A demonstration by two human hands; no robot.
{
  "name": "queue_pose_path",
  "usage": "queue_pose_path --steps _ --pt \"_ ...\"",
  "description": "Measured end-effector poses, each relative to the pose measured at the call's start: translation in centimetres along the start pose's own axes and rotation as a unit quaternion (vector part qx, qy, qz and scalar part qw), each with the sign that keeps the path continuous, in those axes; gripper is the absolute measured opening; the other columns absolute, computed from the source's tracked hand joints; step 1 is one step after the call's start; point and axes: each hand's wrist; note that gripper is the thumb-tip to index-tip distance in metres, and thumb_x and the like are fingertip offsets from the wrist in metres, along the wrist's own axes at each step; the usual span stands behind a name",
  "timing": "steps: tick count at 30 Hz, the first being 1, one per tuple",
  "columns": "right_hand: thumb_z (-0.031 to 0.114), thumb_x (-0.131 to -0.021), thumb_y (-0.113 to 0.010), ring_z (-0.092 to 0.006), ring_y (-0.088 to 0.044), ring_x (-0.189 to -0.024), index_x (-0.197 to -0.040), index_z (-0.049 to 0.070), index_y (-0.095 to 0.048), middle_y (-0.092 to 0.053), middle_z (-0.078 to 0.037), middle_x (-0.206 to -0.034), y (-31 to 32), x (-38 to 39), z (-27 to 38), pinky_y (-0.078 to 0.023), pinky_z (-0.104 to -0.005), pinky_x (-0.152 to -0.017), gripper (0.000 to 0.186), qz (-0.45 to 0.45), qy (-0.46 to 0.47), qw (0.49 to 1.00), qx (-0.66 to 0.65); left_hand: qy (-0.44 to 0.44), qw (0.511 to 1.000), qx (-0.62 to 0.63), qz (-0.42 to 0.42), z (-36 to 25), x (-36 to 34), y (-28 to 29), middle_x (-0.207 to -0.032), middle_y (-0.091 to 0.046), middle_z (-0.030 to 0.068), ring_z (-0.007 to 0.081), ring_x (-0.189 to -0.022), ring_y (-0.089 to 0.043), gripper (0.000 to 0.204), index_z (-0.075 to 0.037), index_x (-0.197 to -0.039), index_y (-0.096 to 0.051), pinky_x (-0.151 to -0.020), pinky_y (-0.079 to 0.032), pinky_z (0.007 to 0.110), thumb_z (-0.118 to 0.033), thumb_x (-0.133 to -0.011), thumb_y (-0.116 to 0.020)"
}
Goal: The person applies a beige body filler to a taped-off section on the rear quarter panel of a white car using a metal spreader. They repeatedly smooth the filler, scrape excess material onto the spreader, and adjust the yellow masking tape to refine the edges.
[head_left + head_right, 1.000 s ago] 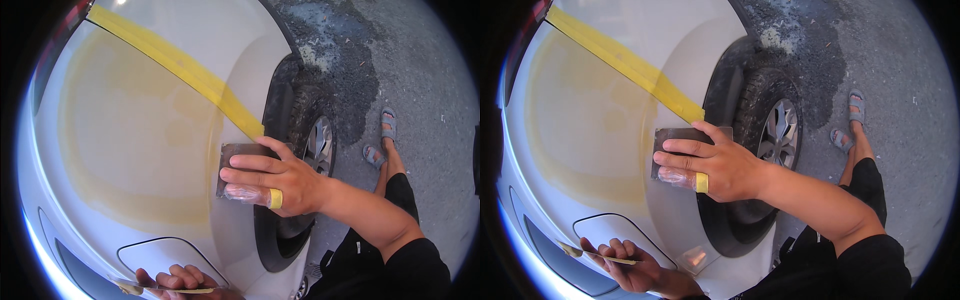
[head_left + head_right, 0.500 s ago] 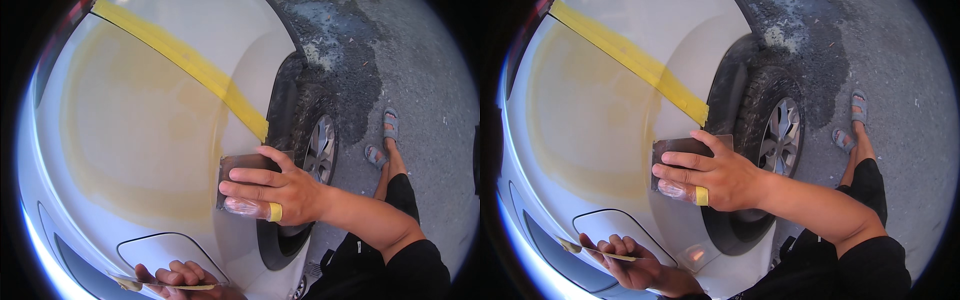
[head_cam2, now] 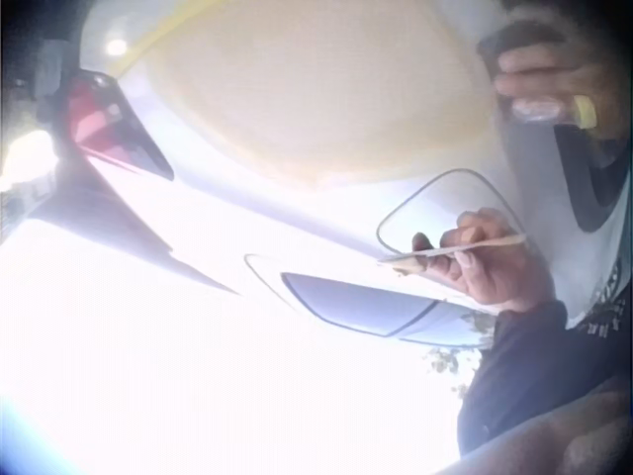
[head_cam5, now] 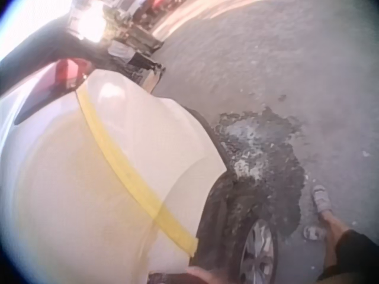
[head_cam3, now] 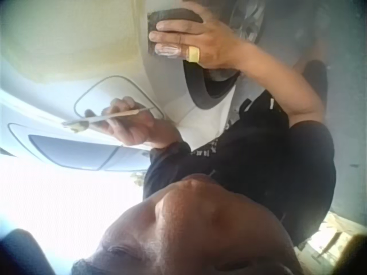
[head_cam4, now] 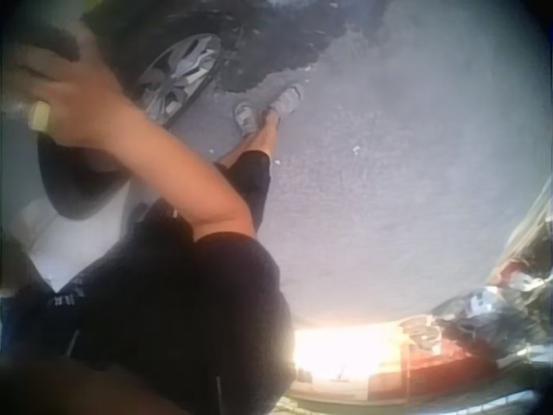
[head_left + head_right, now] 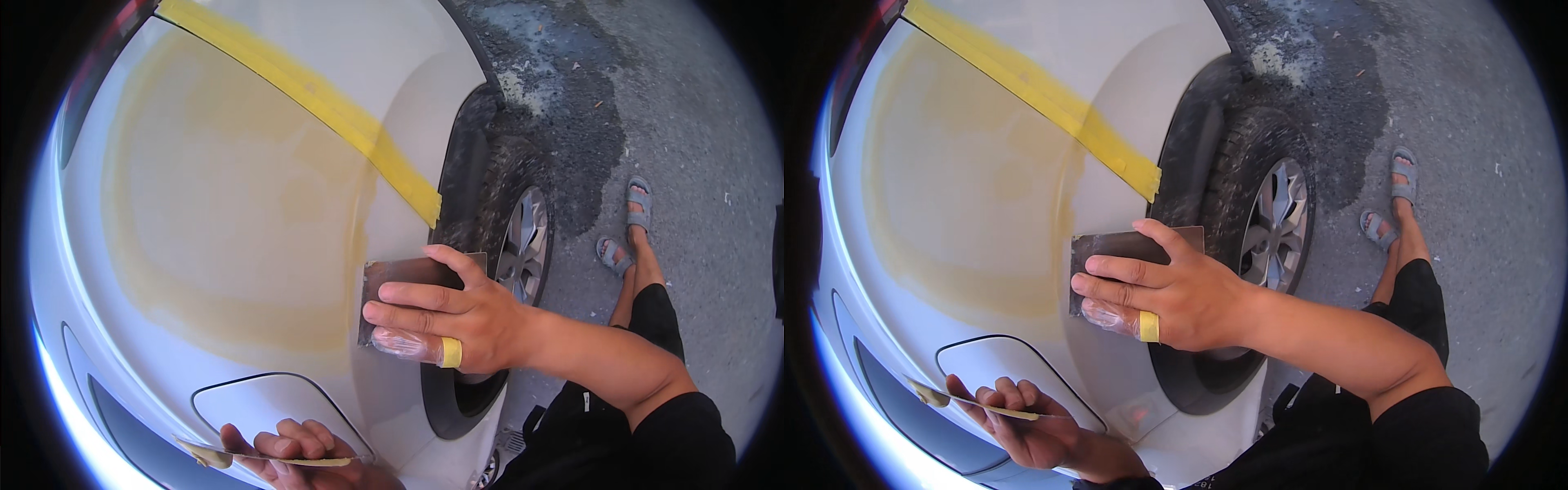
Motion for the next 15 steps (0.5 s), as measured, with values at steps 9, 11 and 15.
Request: queue_pose_path --steps 9,11,15 --pt "0.018 -0.086 -0.059 -0.0124 -0.051 -0.12 -0.104 0.017 -0.066 -0.06 0.002 -0.126 0.9 -1.0 1.5 -0.028 -0.0502 -0.104 0.019 -0.008 0.01 1.0 0.005 0.004 1.0 0.003 -0.004 0.0 0.1 0.1 -0.091 -0.048 0.0031 0.0102 -0.067 -0.039 0.065 0.001 -0.143 -0.017 -0.055 -0.032 0.024 -0.004 -0.088 -0.051" --pt "0.018 -0.086 -0.059 -0.0122 -0.051 -0.12 -0.103 0.017 -0.066 -0.06 0.002 -0.126 0.5 -1.1 1.5 -0.028 -0.0502 -0.104 0.019 -0.009 0.019 1.0 0.014 0.003 1.0 0.004 -0.008 0.0 0.0 -0.1 -0.09 -0.048 0.003 0.0102 -0.067 -0.039 0.065 0.001 -0.143 -0.017 -0.055 -0.032 0.024 -0.004 -0.088 -0.051" --pt "0.02 -0.089 -0.054 -0.0134 -0.047 -0.122 -0.11 0.015 -0.064 -0.058 0.002 -0.127 0.4 0.1 1.3 -0.034 -0.0515 -0.099 0.024 0.023 0.001 1.0 0.011 0.003 1.0 0.003 -0.003 -0.1 0.0 0.0 -0.089 -0.047 0.003 0.0102 -0.067 -0.039 0.065 0.001 -0.143 -0.017 -0.054 -0.032 0.024 -0.004 -0.088 -0.05"
Point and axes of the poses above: each hand's wrist, its own x-axis away from the middle knuckle, its own y-axis out of the back of the hand, z = x × y
